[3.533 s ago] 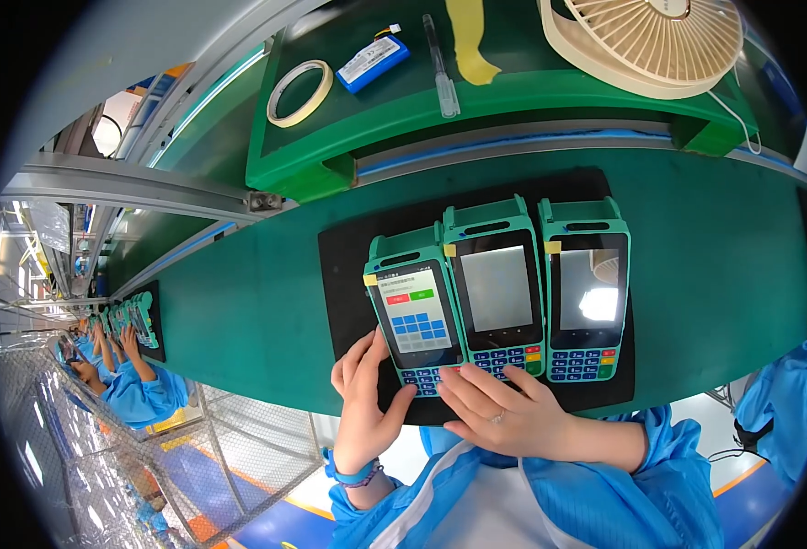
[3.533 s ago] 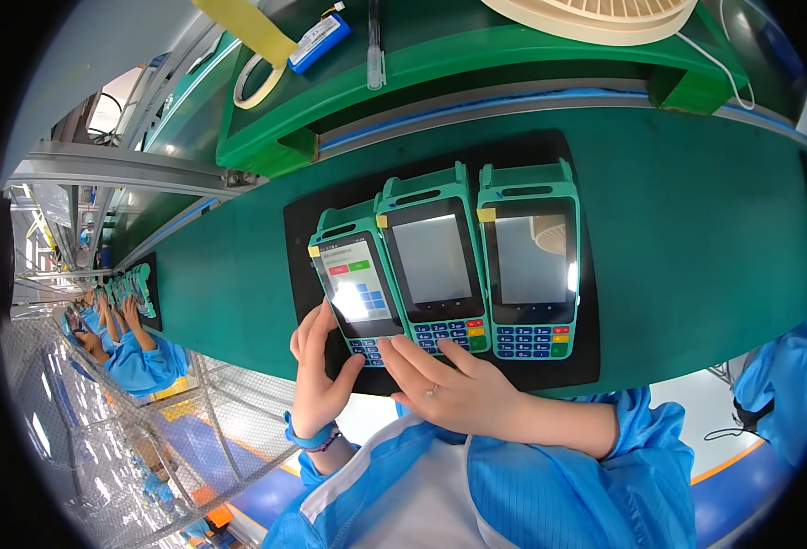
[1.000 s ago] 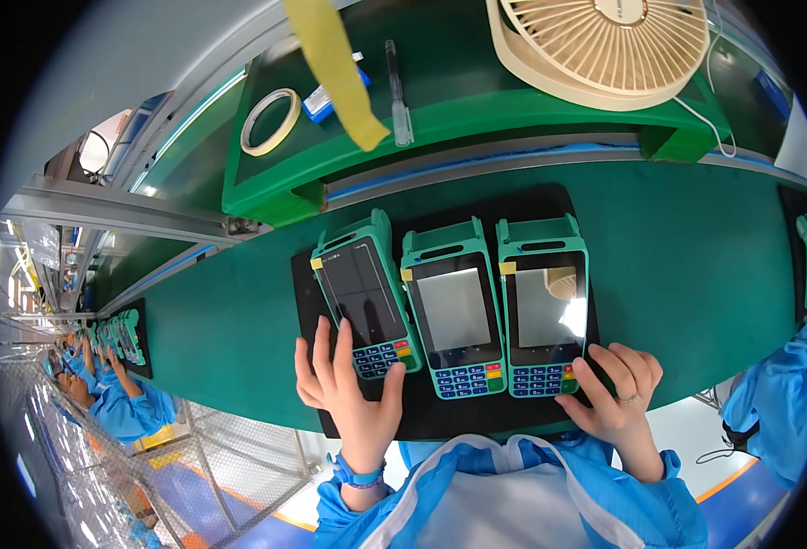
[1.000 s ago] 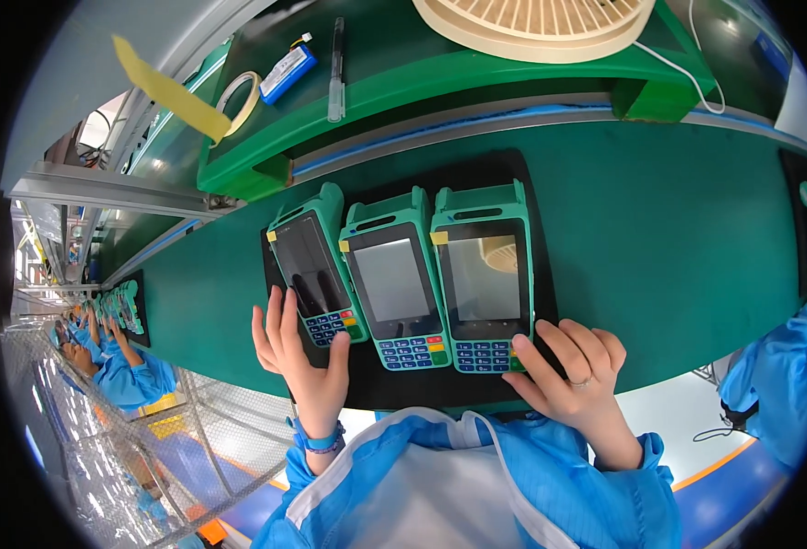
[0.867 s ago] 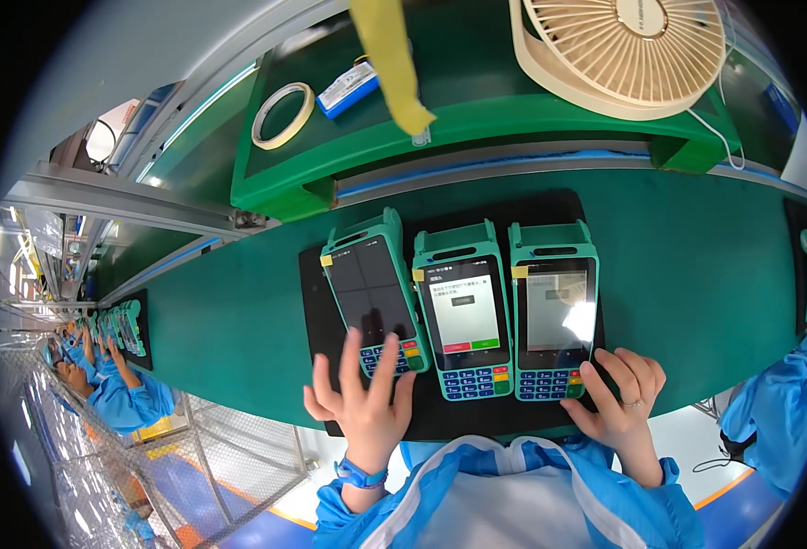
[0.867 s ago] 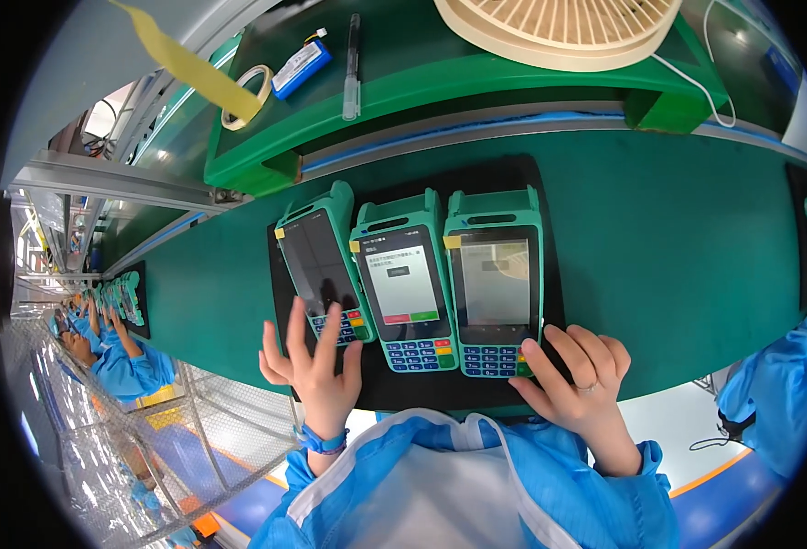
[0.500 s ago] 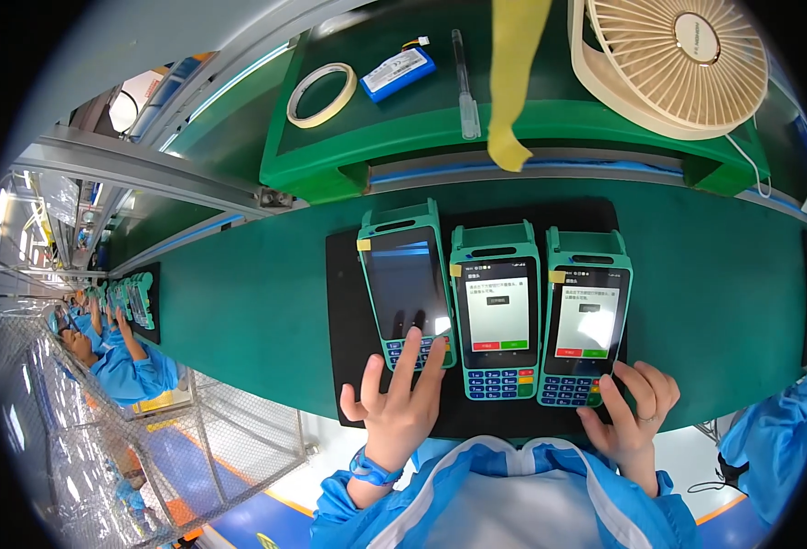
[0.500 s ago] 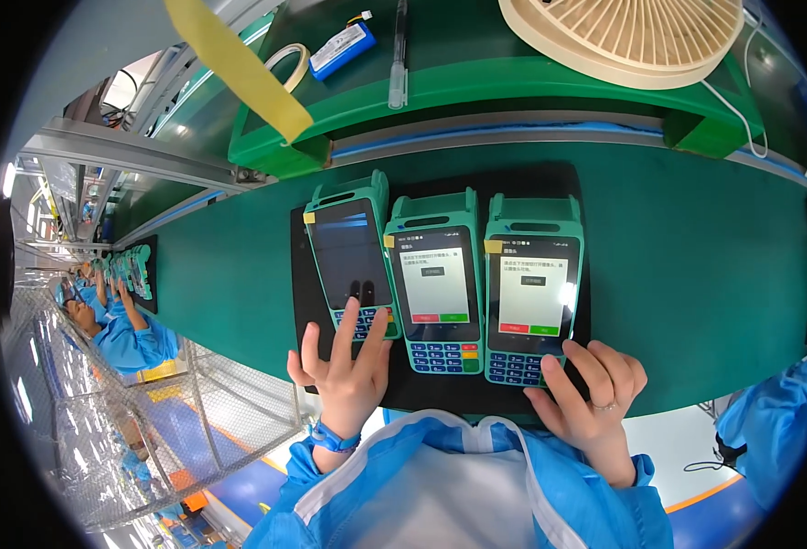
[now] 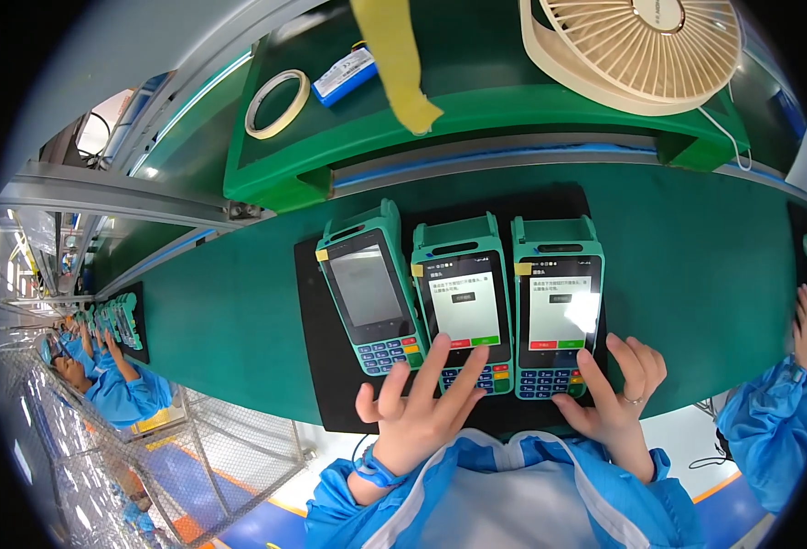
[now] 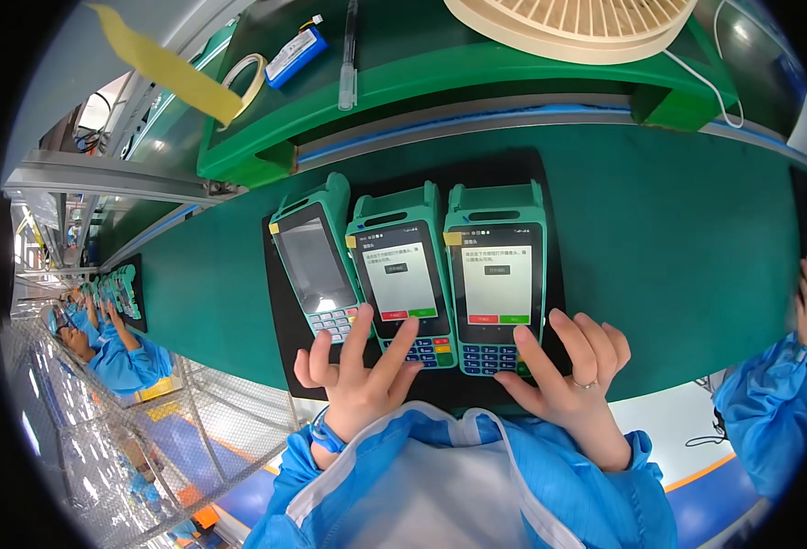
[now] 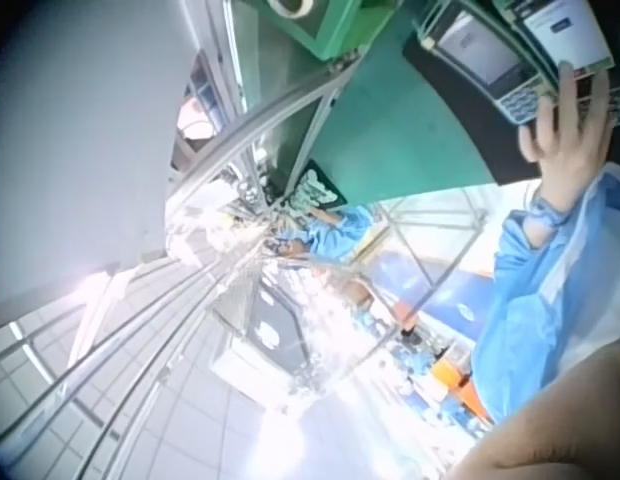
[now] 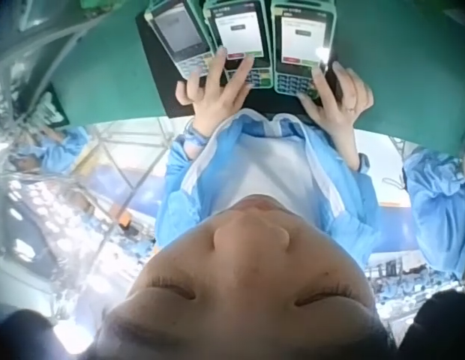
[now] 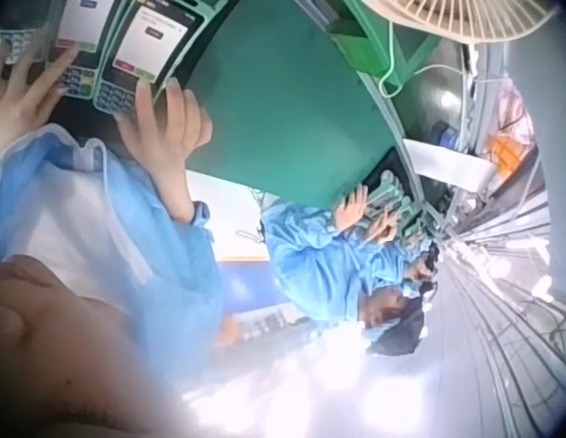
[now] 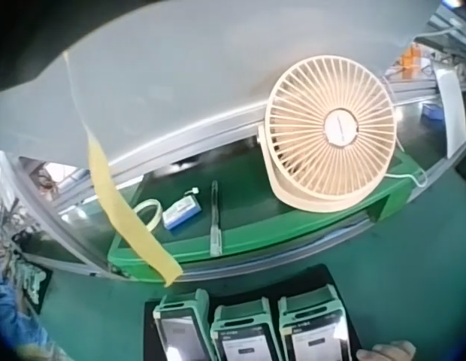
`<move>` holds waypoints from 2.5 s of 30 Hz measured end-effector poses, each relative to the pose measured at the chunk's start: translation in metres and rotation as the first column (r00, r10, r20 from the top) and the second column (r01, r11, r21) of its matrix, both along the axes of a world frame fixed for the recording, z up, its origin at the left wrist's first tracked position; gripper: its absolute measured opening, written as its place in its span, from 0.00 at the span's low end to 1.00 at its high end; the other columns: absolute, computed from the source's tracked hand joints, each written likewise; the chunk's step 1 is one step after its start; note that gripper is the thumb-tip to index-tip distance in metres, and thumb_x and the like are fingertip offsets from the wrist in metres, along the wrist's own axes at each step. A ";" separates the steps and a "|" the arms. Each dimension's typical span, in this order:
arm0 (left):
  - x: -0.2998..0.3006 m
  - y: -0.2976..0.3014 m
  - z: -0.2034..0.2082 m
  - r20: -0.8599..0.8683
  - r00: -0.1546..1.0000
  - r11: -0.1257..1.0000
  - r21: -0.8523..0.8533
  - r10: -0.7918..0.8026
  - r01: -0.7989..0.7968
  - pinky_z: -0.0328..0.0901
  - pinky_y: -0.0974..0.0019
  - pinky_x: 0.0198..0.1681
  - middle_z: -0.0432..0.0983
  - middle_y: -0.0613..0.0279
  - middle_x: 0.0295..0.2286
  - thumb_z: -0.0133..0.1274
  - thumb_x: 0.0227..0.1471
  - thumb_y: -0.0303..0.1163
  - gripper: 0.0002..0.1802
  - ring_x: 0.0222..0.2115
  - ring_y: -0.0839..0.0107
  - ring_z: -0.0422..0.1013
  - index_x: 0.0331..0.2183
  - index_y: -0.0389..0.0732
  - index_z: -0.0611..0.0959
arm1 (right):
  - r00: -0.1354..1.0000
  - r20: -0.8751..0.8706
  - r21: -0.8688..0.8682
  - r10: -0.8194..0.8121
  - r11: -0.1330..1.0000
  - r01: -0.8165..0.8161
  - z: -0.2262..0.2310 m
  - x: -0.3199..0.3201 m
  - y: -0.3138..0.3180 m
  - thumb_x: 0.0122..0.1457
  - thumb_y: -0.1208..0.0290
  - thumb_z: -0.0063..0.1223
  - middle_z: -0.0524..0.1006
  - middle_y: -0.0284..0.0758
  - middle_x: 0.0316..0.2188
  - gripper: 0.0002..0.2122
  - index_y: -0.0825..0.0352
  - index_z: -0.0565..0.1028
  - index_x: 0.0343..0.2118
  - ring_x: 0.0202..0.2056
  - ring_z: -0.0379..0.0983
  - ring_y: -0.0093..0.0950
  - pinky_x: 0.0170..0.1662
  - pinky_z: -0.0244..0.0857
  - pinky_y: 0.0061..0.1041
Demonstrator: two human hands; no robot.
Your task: The person tests the software and functionality of handheld electronic terminals on an assembly line by hand.
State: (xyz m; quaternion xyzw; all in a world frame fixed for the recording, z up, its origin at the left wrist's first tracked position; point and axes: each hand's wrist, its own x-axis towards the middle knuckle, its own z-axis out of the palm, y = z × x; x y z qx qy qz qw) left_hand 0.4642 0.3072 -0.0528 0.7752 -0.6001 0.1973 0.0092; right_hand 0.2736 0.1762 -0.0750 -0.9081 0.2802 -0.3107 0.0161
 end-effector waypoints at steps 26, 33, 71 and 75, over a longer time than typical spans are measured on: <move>0.130 0.024 -0.001 -0.535 0.698 0.824 -0.006 0.476 -0.567 0.65 0.61 0.37 0.73 0.49 0.36 0.48 0.53 0.33 0.16 0.35 0.54 0.71 0.42 0.34 0.75 | 0.963 0.051 -0.007 -0.265 0.964 0.266 0.000 -0.063 0.000 0.55 0.58 0.46 0.71 0.37 0.38 0.14 0.64 0.76 0.35 0.40 0.65 0.37 0.42 0.59 0.34; 0.135 0.031 -0.032 -0.822 0.535 0.826 -0.157 0.195 -0.542 0.64 0.71 0.39 0.72 0.55 0.34 0.52 0.53 0.31 0.15 0.34 0.71 0.68 0.38 0.28 0.73 | 0.822 0.197 0.162 -0.534 0.845 0.510 -0.028 -0.106 -0.011 0.55 0.60 0.37 0.71 0.42 0.37 0.19 0.71 0.73 0.39 0.40 0.65 0.39 0.46 0.56 0.36; -0.074 -0.191 -0.046 -0.874 -0.111 0.387 -0.320 -0.473 0.865 0.55 0.62 0.55 0.58 0.50 0.54 0.50 0.52 0.35 0.31 0.55 0.59 0.57 0.55 0.37 0.62 | 0.950 0.200 -0.025 -0.240 0.968 0.250 -0.001 -0.096 -0.008 0.44 0.62 0.56 0.71 0.32 0.31 0.12 0.62 0.75 0.31 0.31 0.67 0.31 0.33 0.55 0.31; -0.054 -0.150 -0.039 -0.667 0.271 0.365 -0.001 -0.694 0.931 0.40 0.50 0.61 0.48 0.55 0.59 0.45 0.53 0.47 0.34 0.60 0.60 0.46 0.57 0.44 0.58 | 0.983 0.120 -0.013 -0.136 0.990 0.138 0.012 -0.085 -0.008 0.42 0.69 0.56 0.70 0.37 0.30 0.13 0.64 0.73 0.33 0.31 0.66 0.35 0.35 0.58 0.34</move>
